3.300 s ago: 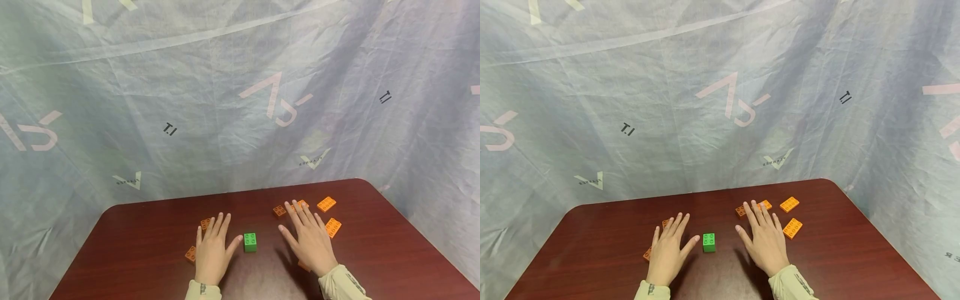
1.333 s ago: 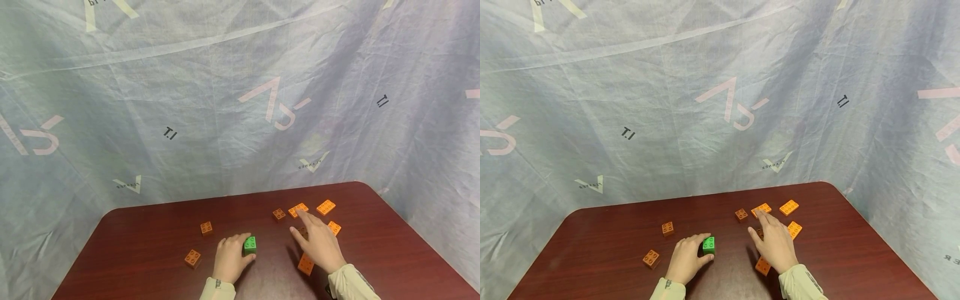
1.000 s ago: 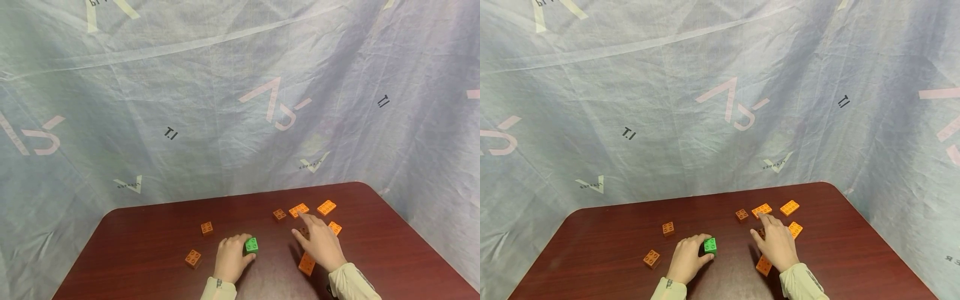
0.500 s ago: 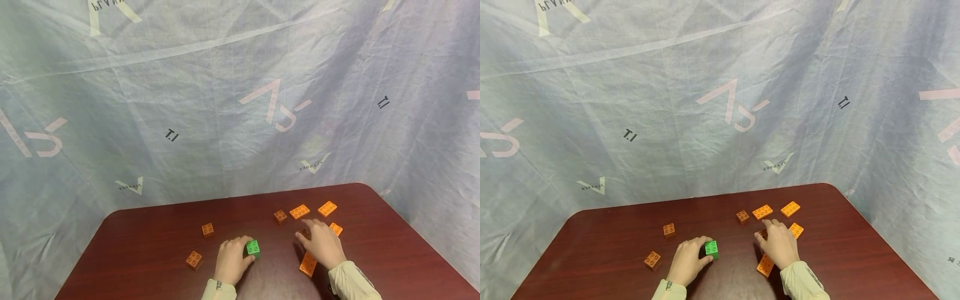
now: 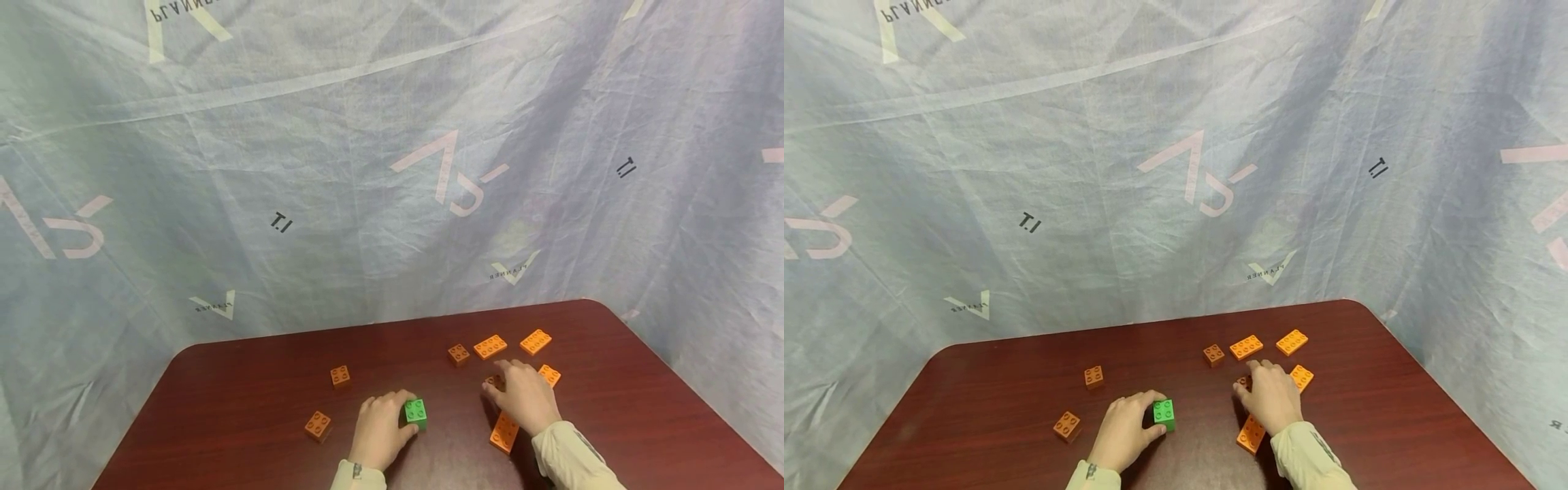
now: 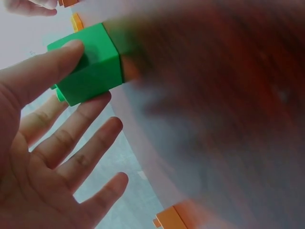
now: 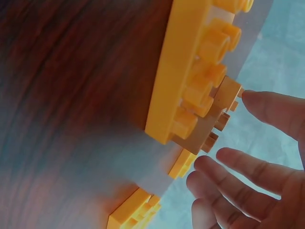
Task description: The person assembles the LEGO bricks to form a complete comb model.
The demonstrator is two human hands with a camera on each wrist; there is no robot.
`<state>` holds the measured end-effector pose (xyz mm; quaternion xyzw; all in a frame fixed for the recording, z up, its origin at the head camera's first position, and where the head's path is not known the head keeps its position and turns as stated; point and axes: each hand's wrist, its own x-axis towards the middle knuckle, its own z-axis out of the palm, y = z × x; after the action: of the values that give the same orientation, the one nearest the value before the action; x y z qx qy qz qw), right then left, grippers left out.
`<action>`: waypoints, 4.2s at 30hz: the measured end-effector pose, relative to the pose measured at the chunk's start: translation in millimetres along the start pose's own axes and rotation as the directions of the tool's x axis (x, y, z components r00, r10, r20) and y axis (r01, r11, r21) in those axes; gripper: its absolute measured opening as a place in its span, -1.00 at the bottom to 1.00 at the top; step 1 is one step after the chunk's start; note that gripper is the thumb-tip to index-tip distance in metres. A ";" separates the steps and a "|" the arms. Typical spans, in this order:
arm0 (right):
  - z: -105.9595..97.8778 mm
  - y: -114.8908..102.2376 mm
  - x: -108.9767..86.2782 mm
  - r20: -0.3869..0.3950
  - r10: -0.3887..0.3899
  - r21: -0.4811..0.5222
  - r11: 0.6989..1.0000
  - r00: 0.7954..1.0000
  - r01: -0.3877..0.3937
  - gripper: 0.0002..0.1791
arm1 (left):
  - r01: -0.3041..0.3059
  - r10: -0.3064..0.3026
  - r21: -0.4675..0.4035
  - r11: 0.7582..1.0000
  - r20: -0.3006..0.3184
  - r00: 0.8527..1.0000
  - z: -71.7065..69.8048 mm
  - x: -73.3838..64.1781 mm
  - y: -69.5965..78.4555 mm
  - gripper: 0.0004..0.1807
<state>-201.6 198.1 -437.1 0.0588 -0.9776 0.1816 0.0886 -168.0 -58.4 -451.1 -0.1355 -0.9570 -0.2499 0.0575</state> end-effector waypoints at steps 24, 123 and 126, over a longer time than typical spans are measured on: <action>7.4 -4.0 3.7 0.010 0.011 -0.059 0.998 1.000 -0.011 -0.68 | -0.002 0.002 -0.017 1.000 0.022 1.000 0.9 -1.0 0.3 -0.53; 3.9 -92.7 -14.5 0.023 -0.483 0.142 0.868 0.875 0.475 -0.53 | 0.066 -0.064 0.056 0.996 -0.038 0.997 6.8 3.1 7.2 -0.53; 5.5 -92.5 -14.2 0.021 -0.488 0.138 0.866 0.873 0.481 -0.55 | 0.069 -0.067 0.056 0.996 -0.037 0.997 7.1 3.1 7.2 -0.53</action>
<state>-175.0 111.4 -413.0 0.3127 -0.9199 0.2142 0.1004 -169.2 -48.1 -453.4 -0.0967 -0.9666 -0.2268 0.0697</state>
